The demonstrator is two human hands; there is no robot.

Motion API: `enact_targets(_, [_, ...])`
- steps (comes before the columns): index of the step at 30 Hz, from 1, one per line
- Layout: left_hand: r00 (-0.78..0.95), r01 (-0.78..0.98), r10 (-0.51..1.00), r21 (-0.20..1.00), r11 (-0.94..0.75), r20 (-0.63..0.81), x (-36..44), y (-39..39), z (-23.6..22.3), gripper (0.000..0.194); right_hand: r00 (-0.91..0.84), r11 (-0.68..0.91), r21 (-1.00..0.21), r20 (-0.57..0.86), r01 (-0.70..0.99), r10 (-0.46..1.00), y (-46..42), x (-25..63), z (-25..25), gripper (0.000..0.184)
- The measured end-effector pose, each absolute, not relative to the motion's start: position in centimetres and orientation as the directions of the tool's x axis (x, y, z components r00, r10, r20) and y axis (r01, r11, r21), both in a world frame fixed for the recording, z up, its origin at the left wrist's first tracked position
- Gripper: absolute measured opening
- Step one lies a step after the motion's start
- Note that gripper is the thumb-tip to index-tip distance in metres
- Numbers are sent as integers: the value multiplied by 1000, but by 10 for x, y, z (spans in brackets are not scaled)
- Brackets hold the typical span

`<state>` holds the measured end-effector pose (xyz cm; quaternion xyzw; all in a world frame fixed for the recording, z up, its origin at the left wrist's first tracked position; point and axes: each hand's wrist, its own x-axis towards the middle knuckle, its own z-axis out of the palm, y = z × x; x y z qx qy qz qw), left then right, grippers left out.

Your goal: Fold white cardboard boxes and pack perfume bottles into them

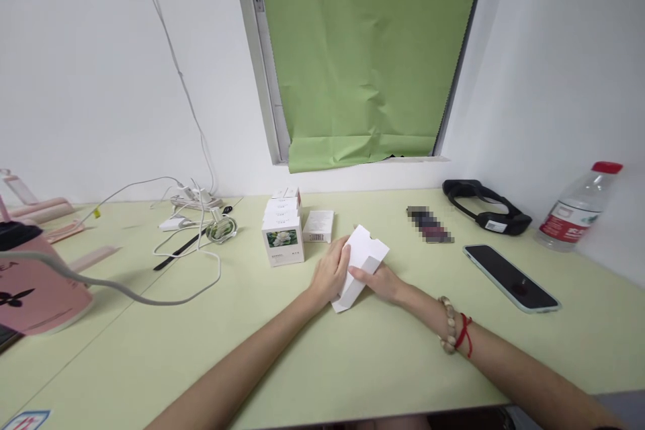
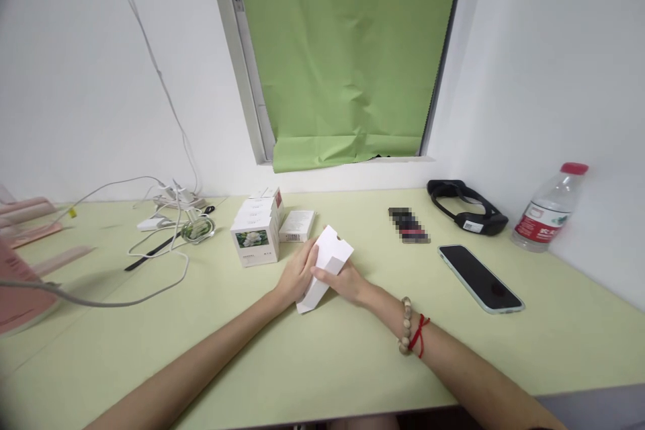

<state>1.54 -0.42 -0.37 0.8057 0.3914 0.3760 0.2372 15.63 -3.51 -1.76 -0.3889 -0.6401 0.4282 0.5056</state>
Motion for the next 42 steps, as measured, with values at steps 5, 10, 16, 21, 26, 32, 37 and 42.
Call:
enact_targets(5, [553,535,724,491,-688,412,14,-6,-4,56,-51,322,-946,320,32,946,-30,157,-17,46])
enact_targets(10, [676,513,626,362,-778,388,13,-4,-5,76,-24,458,-881,459,120,888,-34,160,-11,59])
enact_targets(16, [660,465,631,439,-769,407,12,-8,-3,76,-28,576,-779,589,247,808,-41,161,-4,75])
enact_targets(21, [624,303,670,666,-682,402,11,-5,-2,55,59,471,-851,495,230,867,-34,164,-8,78])
enact_targets(26, [649,205,648,728,-654,399,10,0,-3,55,0,376,-925,377,62,926,-32,164,-8,81])
enact_targets(32, [689,157,623,764,-626,370,9,1,-7,61,12,378,-926,378,13,926,-31,164,-6,80])
enact_targets(37, [689,126,629,795,-593,360,11,1,-6,61,30,375,-927,375,-11,927,-28,165,-9,83])
enact_targets(42, [692,101,633,822,-560,346,12,4,-9,59,7,383,-922,383,-55,924,-29,165,-10,85])
